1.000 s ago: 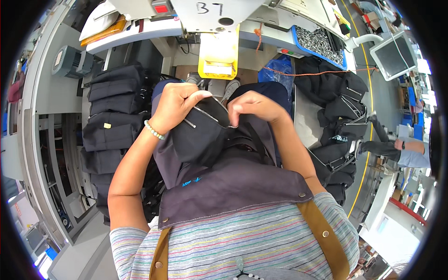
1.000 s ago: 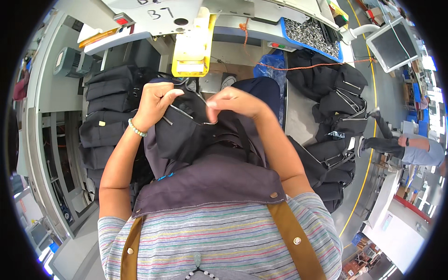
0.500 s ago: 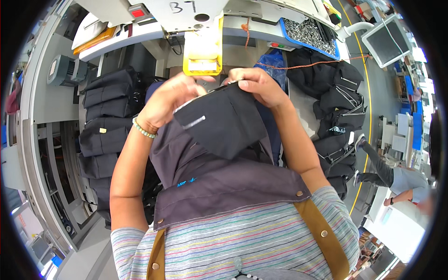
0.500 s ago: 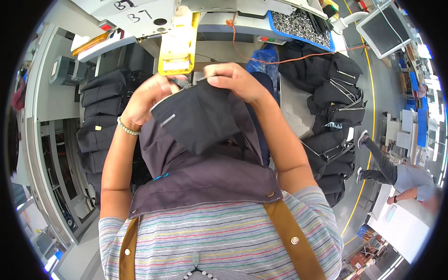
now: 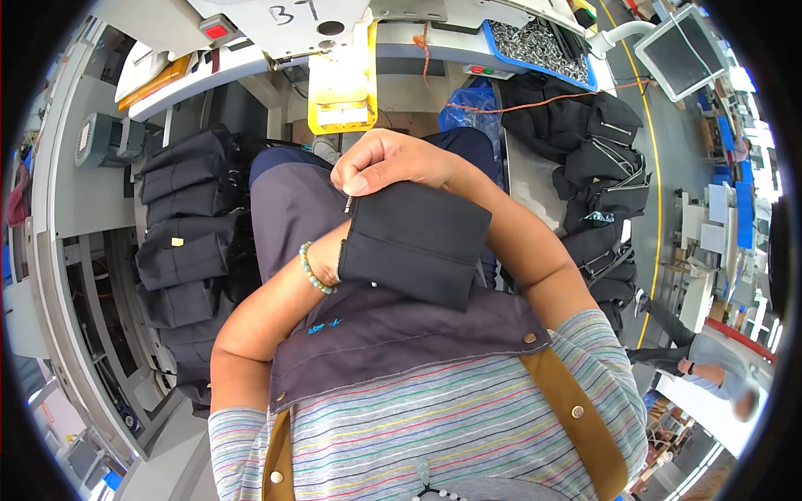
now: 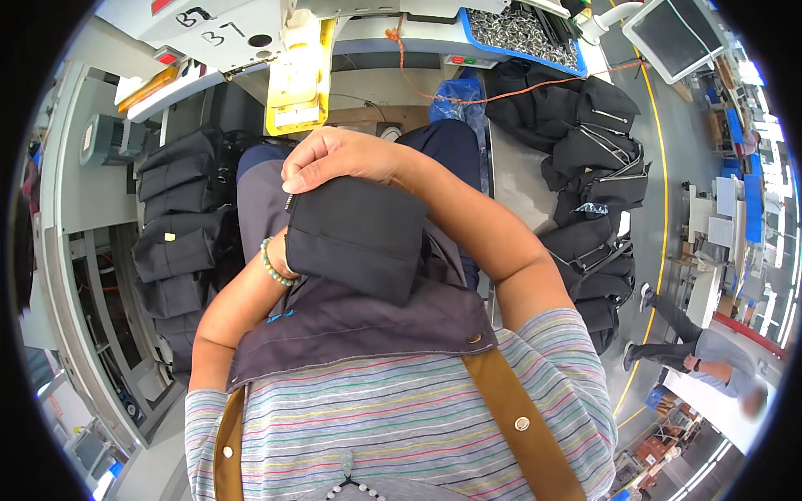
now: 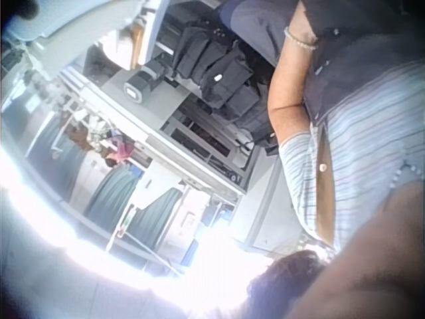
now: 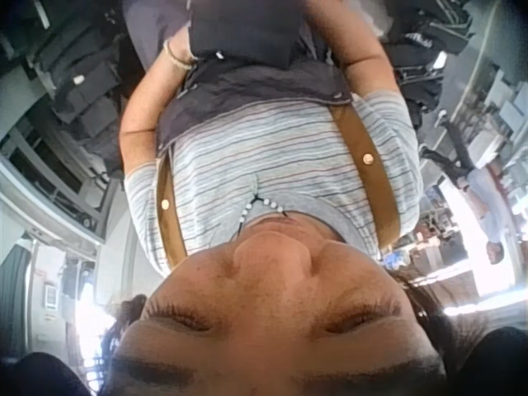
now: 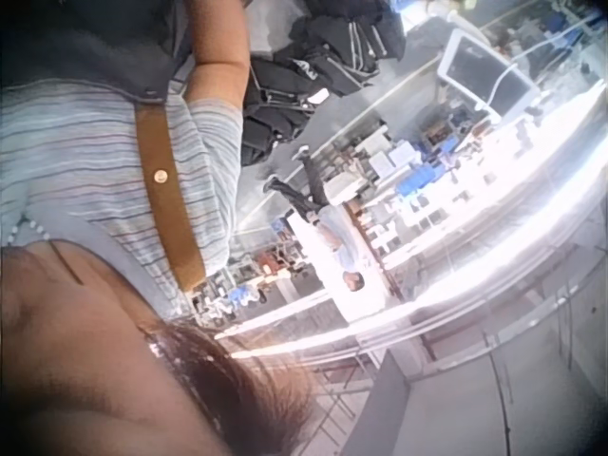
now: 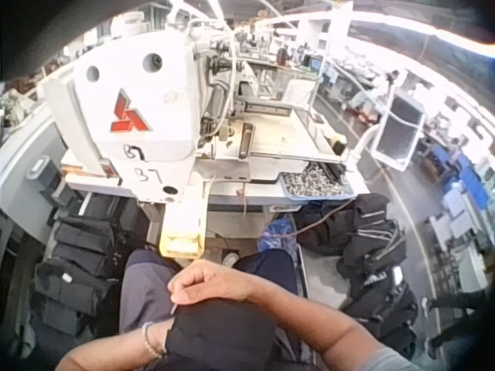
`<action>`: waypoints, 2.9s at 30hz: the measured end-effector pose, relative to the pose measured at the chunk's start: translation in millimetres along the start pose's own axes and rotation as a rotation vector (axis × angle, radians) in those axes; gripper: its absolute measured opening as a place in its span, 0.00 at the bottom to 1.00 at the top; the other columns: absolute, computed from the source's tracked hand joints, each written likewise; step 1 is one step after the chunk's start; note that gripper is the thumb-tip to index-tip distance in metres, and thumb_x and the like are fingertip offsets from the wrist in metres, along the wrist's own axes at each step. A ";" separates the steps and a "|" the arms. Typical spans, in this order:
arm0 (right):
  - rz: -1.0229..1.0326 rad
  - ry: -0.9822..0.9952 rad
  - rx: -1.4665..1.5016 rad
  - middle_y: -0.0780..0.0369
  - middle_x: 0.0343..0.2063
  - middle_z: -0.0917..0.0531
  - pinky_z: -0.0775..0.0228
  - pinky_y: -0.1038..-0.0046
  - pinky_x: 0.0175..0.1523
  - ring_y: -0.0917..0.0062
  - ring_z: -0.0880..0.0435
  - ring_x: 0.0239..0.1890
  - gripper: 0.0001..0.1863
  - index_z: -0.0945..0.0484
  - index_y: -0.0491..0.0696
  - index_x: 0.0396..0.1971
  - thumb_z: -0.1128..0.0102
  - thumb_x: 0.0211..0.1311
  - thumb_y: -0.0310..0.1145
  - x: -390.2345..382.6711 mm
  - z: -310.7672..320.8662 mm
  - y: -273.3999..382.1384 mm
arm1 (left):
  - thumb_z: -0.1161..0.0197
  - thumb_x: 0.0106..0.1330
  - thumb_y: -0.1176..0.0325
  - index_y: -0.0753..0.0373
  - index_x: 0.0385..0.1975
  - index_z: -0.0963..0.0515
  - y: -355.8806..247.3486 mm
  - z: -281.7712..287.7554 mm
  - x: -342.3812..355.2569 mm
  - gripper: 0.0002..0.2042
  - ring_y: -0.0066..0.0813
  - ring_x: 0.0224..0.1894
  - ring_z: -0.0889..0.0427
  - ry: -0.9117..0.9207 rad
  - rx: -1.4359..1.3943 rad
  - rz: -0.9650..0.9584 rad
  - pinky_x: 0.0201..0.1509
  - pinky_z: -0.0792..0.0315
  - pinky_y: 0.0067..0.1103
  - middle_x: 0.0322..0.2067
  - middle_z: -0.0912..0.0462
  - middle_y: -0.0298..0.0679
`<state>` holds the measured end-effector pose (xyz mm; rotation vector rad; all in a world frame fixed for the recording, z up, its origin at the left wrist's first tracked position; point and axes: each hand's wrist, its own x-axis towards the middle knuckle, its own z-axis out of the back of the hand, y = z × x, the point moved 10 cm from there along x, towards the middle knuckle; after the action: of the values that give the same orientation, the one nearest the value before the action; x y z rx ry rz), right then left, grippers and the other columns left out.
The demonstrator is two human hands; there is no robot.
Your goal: The person sews and assembles black fabric pieces and bag straps into finished bags using an industrial sewing machine.
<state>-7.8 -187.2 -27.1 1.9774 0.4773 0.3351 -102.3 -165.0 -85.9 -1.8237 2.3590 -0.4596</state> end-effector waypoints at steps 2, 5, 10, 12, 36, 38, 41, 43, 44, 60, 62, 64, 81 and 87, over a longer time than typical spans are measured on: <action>-0.034 0.002 0.020 0.69 0.19 0.36 0.48 0.75 0.32 0.84 0.40 0.25 0.21 0.31 0.42 0.15 0.35 0.63 0.35 3.8 -6.9 -8.4 | 0.56 0.81 0.64 0.66 0.72 0.42 2.7 3.4 -0.1 0.23 0.28 0.66 0.27 -0.001 -0.075 -0.012 0.68 0.29 0.27 0.65 0.28 0.41; -0.033 0.103 -0.009 0.72 0.20 0.27 0.41 0.80 0.32 0.91 0.32 0.25 0.14 0.21 0.43 0.20 0.33 0.65 0.32 9.2 -15.0 -19.8 | 0.58 0.81 0.63 0.64 0.72 0.42 15.3 17.9 1.4 0.23 0.28 0.67 0.28 0.076 -0.135 -0.036 0.69 0.30 0.27 0.65 0.29 0.41; -0.027 0.020 0.124 0.71 0.19 0.25 0.40 0.82 0.31 0.91 0.31 0.24 0.14 0.20 0.43 0.20 0.33 0.65 0.32 5.1 -2.8 -16.3 | 0.61 0.82 0.61 0.62 0.71 0.43 18.4 21.1 0.5 0.23 0.29 0.68 0.30 0.206 -0.227 -0.081 0.69 0.31 0.26 0.65 0.30 0.42; -0.026 0.036 0.093 0.72 0.19 0.25 0.40 0.81 0.31 0.91 0.31 0.24 0.14 0.20 0.43 0.20 0.33 0.65 0.33 7.8 -7.8 -19.8 | 0.62 0.82 0.60 0.62 0.71 0.43 14.9 18.0 -2.7 0.22 0.29 0.69 0.31 0.256 -0.261 -0.098 0.70 0.32 0.26 0.65 0.30 0.42; -0.522 0.487 -0.035 0.66 0.22 0.24 0.36 0.72 0.34 0.79 0.28 0.26 0.19 0.20 0.35 0.29 0.28 0.61 0.39 -23.1 -44.5 -130.1 | 0.34 0.69 0.71 0.71 0.33 0.19 -124.1 -20.0 -60.0 0.08 0.16 0.29 0.28 -0.237 1.484 0.028 0.36 0.30 0.18 0.25 0.18 0.32; -0.486 0.317 0.262 0.66 0.23 0.25 0.36 0.71 0.34 0.79 0.28 0.26 0.26 0.23 0.35 0.25 0.26 0.59 0.46 -19.2 -62.2 -100.4 | 0.34 0.69 0.71 0.71 0.32 0.19 -128.5 -24.4 -63.8 0.08 0.16 0.29 0.27 -0.299 1.510 0.025 0.35 0.30 0.18 0.25 0.18 0.32; -0.590 0.596 -0.466 0.53 0.46 0.15 0.26 0.73 0.50 0.77 0.18 0.47 0.29 0.23 0.28 0.47 0.28 0.62 0.41 -12.5 -27.7 -107.2 | 0.33 0.68 0.71 0.70 0.32 0.19 -136.7 -20.0 -76.9 0.08 0.16 0.28 0.28 -0.410 1.504 0.038 0.35 0.31 0.18 0.25 0.19 0.32; -0.262 0.395 -0.448 0.65 0.32 0.19 0.31 0.77 0.41 0.83 0.24 0.38 0.24 0.20 0.35 0.42 0.31 0.65 0.45 -5.1 -8.9 -66.6 | 0.33 0.68 0.70 0.70 0.32 0.19 -138.7 -19.5 -83.6 0.08 0.16 0.28 0.28 -0.449 1.469 0.050 0.34 0.31 0.19 0.24 0.19 0.32; -0.222 0.215 -0.366 0.66 0.32 0.19 0.32 0.77 0.42 0.84 0.25 0.38 0.21 0.20 0.37 0.41 0.32 0.66 0.43 -9.7 5.5 -57.9 | 0.31 0.66 0.69 0.69 0.33 0.20 -141.8 -18.5 -87.7 0.09 0.15 0.28 0.28 -0.525 1.416 0.034 0.34 0.31 0.19 0.24 0.20 0.31; -0.058 -0.180 -0.652 0.65 0.33 0.19 0.31 0.76 0.41 0.82 0.24 0.36 0.15 0.19 0.39 0.36 0.38 0.69 0.38 -33.7 38.0 -13.7 | 0.28 0.65 0.68 0.67 0.35 0.18 -125.7 -8.8 -62.8 0.09 0.11 0.32 0.29 -0.493 1.322 0.007 0.38 0.31 0.17 0.28 0.21 0.26; 0.036 -0.120 -0.522 0.64 0.28 0.23 0.33 0.75 0.44 0.79 0.27 0.33 0.13 0.22 0.37 0.32 0.37 0.67 0.34 -32.1 26.3 -3.2 | 0.29 0.67 0.68 0.67 0.35 0.18 -126.5 -7.2 -62.1 0.09 0.11 0.31 0.29 -0.515 1.290 0.044 0.37 0.32 0.16 0.27 0.21 0.25; -0.053 -0.039 -0.515 0.64 0.27 0.25 0.34 0.75 0.42 0.80 0.29 0.32 0.13 0.22 0.38 0.32 0.35 0.66 0.35 -31.5 22.5 -11.4 | 0.31 0.68 0.67 0.67 0.36 0.18 -125.1 -3.5 -61.8 0.08 0.10 0.31 0.30 -0.532 1.257 0.082 0.36 0.32 0.15 0.27 0.21 0.25; -0.273 0.210 -0.612 0.65 0.25 0.16 0.31 0.75 0.37 0.86 0.25 0.30 0.16 0.15 0.37 0.38 0.33 0.66 0.38 -33.6 39.5 -40.1 | 0.33 0.69 0.68 0.68 0.29 0.21 -126.8 4.4 -59.1 0.10 0.09 0.28 0.36 -0.565 1.384 0.157 0.31 0.38 0.16 0.22 0.28 0.22; -0.022 -0.006 -0.477 0.66 0.29 0.16 0.31 0.78 0.40 0.85 0.23 0.33 0.12 0.15 0.40 0.37 0.33 0.67 0.36 -31.3 41.1 -23.8 | 0.28 0.64 0.71 0.68 0.28 0.18 -127.5 -2.2 -50.4 0.08 0.09 0.25 0.35 -0.674 1.448 0.134 0.28 0.39 0.15 0.20 0.25 0.25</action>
<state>-22.0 -225.0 -67.1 1.5080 0.3739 0.3888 28.1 -145.0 -48.3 -0.8499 1.0364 -0.9573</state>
